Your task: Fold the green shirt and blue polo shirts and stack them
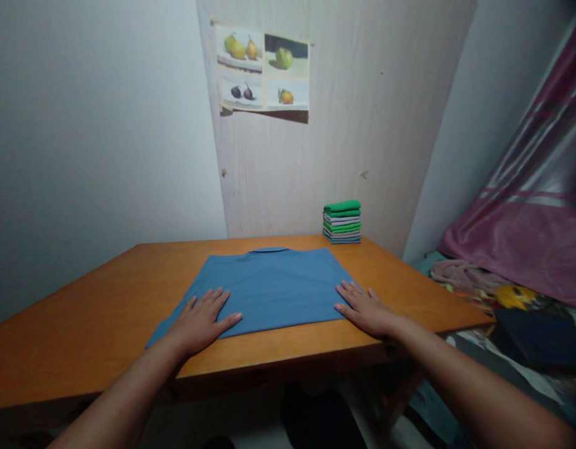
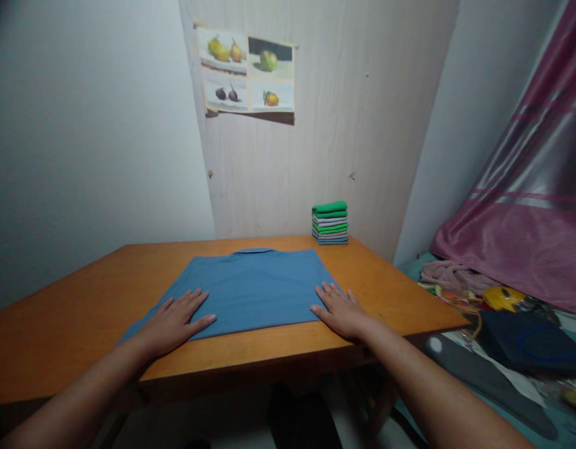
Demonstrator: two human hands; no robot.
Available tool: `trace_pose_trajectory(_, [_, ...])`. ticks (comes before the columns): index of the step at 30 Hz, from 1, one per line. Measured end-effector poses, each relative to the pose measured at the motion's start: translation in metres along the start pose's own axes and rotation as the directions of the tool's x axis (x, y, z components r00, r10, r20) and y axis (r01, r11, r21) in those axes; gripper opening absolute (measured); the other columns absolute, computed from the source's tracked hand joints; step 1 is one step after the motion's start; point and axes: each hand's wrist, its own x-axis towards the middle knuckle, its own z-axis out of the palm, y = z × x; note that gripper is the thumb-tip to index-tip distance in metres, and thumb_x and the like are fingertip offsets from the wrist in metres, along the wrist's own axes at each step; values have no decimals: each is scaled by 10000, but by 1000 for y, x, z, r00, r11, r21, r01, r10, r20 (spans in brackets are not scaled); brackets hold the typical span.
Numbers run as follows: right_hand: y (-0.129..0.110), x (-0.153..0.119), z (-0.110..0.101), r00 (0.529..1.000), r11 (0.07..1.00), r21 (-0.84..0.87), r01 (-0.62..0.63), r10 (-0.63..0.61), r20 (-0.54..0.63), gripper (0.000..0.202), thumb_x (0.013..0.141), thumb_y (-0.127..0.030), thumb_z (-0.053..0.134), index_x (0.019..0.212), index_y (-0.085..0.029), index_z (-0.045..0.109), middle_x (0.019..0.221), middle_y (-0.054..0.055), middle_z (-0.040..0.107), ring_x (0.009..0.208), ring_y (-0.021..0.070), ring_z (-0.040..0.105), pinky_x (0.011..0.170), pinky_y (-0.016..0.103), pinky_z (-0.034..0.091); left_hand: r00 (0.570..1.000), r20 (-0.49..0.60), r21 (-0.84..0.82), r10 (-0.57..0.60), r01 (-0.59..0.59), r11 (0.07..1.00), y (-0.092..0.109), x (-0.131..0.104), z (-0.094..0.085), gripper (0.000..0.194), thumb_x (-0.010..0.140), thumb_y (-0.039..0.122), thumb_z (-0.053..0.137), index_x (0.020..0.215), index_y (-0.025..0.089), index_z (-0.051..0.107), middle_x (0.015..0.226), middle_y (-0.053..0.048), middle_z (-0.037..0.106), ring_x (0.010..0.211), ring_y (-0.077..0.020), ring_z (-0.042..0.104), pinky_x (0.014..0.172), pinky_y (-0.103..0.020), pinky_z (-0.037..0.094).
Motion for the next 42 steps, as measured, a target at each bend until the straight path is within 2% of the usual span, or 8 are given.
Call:
trace_pose_trajectory(5, [8,-3,-8,999,998,56,32,-30,-44,821,926,-705,361,1563,-188,337,1638,132,230,1509,329,199,1204,581,141,999,19,-31,34,-34,999,-3,0,-4,924,846,793,380,1544,187,375,1622,-121,292,1504,-344,234,1208,-561,169])
trace_pose_trajectory(9, [18,-19,-24,978,986,76,146,-133,-163,689,900,-581,507,1453,-171,522,1532,140,454,1416,307,410,1168,451,313,989,-68,-150,128,-137,979,-10,-14,-18,815,848,738,445,1441,184,521,1518,-117,491,1405,-322,436,1160,-448,339])
trace_pose_trajectory(12, [20,-35,-35,978,986,34,165,-160,-132,543,893,-478,534,1364,-219,613,1399,98,607,1272,295,560,1086,414,410,985,-90,-193,144,-159,968,-18,-32,-30,636,877,658,472,1307,216,627,1357,-90,639,1236,-291,592,1053,-397,456])
trace_pose_trajectory(17, [23,-46,-36,979,980,-98,176,-184,-82,435,875,-332,525,1276,-244,672,1257,97,689,1141,299,623,971,392,457,977,-67,-106,204,-211,972,-35,-60,-42,422,865,510,522,1135,230,686,1162,-80,700,1079,-267,639,953,-376,495])
trace_pose_trajectory(24, [28,-31,-27,968,954,-225,196,-225,-112,290,885,-275,492,1047,-240,730,1029,97,712,938,253,645,806,332,444,979,-45,-38,197,-199,979,-38,-74,-45,356,861,356,494,1110,192,688,1105,-93,686,1043,-245,634,930,-343,486])
trace_pose_trajectory(29, [17,-29,-29,962,937,-303,177,-229,-146,257,916,-275,443,890,-219,692,915,91,675,859,234,619,720,313,392,976,-115,6,186,-186,982,-36,-70,-38,325,863,312,475,1066,200,703,1054,-92,678,1027,-246,625,916,-348,478])
trace_pose_trajectory(36, [19,-14,-28,978,990,-138,28,-56,-201,228,907,-302,458,901,-198,661,931,87,672,855,222,602,692,298,369,981,-133,8,143,-143,990,-38,-67,-33,317,890,410,493,1050,227,696,1027,-81,669,1007,-247,613,893,-357,474])
trace_pose_trajectory(42, [19,-16,-24,973,977,-195,80,-119,-199,176,847,-261,522,936,-195,660,948,93,641,890,233,577,724,308,367,988,-121,27,98,-96,995,-30,-66,-37,390,884,521,500,1041,224,698,1036,-98,667,987,-264,622,852,-362,475])
